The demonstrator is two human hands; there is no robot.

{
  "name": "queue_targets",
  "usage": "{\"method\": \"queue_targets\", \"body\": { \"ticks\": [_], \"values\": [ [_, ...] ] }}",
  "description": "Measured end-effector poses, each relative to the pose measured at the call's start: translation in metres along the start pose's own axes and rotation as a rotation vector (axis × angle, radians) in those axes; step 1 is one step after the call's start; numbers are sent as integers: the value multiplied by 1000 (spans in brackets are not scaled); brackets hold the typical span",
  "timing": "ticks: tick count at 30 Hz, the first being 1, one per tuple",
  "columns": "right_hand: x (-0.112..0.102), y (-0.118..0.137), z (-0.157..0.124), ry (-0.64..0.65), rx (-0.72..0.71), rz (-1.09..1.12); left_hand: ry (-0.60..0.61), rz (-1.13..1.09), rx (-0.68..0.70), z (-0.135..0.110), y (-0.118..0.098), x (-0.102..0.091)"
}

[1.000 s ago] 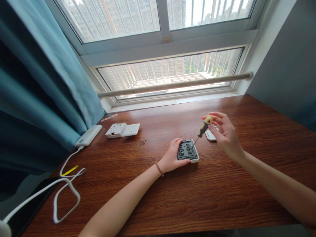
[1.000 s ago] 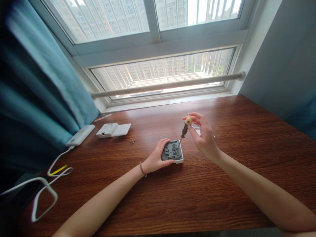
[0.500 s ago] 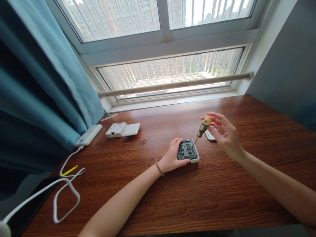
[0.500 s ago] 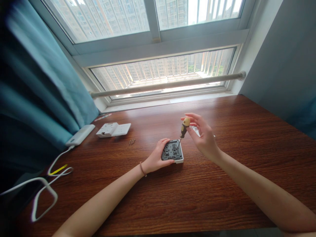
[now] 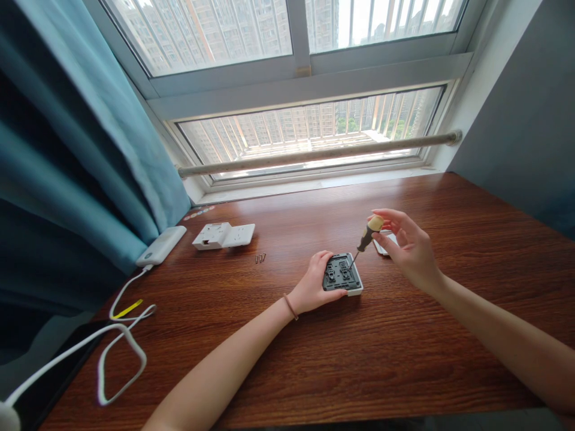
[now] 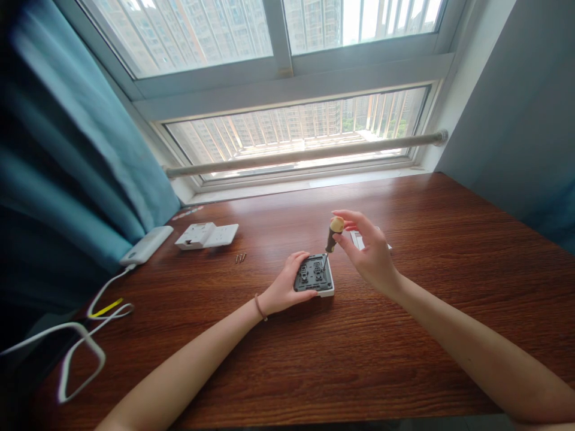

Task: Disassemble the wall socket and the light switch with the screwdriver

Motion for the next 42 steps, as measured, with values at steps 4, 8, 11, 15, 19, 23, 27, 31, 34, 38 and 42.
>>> {"method": "queue_targets", "body": {
  "ticks": [4, 8, 11, 15, 19, 23, 27, 31, 34, 38, 42],
  "values": [
    [1, 6, 0, 63, -13, 53, -4, -2, 2, 0, 0, 0],
    [0, 1, 0, -59, -11, -32, -3, -4, -1, 0, 0, 0],
    [0, -3, 0, -87, 20, -24, -5, -6, -3, 0, 0, 0],
    [1, 3, 0, 21, 32, 104, -3, -9, 2, 0, 0, -1],
    [1, 7, -1, 22, -7, 55, -5, -3, 5, 0, 0, -1],
    [0, 4, 0, -56, -62, -87, -4, -2, 2, 0, 0, -1],
    [-2, 2, 0, -93, -60, -174, -3, -9, 4, 0, -1, -1],
    [-2, 4, -1, 3, -30, -81, -7, -13, 4, 0, -1, -1],
    [-1, 5, -1, 2, -30, -76, -5, -7, 0, 0, -1, -1],
    [-2, 5, 0, -64, -46, -161, -4, -11, -10, 0, -2, -1],
    [-1, 6, 1, -17, -22, -39, -7, -14, -1, 0, -1, 0]
  ]
}}
Point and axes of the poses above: each hand's wrist, its own z-axis towards the middle knuckle, its own x-axis out of the palm, y = z × x, the point moved 2 cm from there along z, towards the middle knuckle, and after that the axes turned 1 degree about -x, right-handed, at the moved point
